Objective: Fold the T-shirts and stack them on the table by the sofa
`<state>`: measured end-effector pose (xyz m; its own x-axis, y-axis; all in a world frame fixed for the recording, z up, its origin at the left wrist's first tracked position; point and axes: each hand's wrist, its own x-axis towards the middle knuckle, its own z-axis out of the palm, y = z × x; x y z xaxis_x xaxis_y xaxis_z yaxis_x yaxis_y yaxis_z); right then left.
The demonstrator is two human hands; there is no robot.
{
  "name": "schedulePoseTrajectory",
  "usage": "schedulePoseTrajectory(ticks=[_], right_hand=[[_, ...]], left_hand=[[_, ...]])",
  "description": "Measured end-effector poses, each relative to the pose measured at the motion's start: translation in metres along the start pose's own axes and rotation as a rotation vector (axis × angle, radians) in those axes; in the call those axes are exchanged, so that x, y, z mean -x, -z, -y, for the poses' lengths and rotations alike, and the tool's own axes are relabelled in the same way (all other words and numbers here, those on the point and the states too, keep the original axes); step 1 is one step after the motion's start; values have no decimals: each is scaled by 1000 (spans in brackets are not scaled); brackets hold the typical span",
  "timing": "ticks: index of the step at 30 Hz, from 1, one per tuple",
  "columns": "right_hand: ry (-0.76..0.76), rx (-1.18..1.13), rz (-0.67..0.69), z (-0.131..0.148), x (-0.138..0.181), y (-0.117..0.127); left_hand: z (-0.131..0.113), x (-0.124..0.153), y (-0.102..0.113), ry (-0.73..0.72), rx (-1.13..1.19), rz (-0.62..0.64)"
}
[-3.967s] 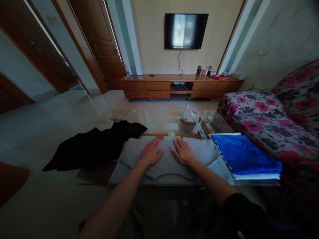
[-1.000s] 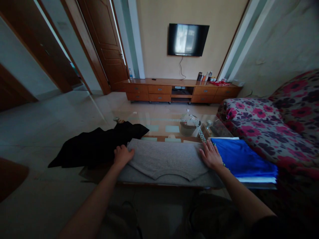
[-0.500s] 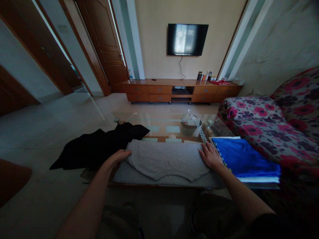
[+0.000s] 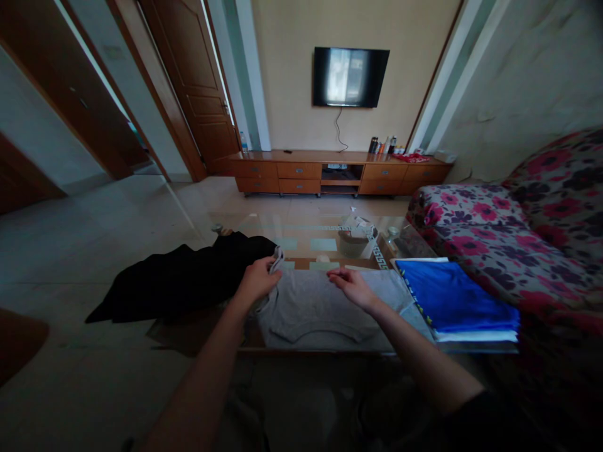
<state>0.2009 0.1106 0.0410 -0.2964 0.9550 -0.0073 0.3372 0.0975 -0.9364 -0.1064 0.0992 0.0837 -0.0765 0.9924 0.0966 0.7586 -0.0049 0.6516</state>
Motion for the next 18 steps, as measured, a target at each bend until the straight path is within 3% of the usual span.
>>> schedulePoseTrajectory(ticks=[3,5,7,10,11,12,15,16,17,18], right_hand=[[-223,-500,168,28,-4,-41],[-333,-724,256,40,-5,-55],[-422,-847,296,47,-6,-57],[-468,-850,294,49,-6,-47],[-447,-819,269,49,-6,-42],[-412,-788,229,48,-6,-38],[-353,-759,150,49,-7,-31],[-367,-772,149,51,-7,-30],[-391,-792,149,54,-7,-30],[-419,-813,148,58,-8,-30]], left_hand=[[-43,8,-26,-131,81,-20],[-68,18,-39,-218,152,16],[-88,29,-43,-265,178,41],[-112,50,-36,-231,169,89],[-117,58,-33,-219,194,208],[-122,66,-33,-213,241,412],[-129,92,-54,-198,475,1181],[-130,101,-69,-189,572,1332],[-130,109,-87,-149,681,1370],[-130,115,-106,-77,808,1327]])
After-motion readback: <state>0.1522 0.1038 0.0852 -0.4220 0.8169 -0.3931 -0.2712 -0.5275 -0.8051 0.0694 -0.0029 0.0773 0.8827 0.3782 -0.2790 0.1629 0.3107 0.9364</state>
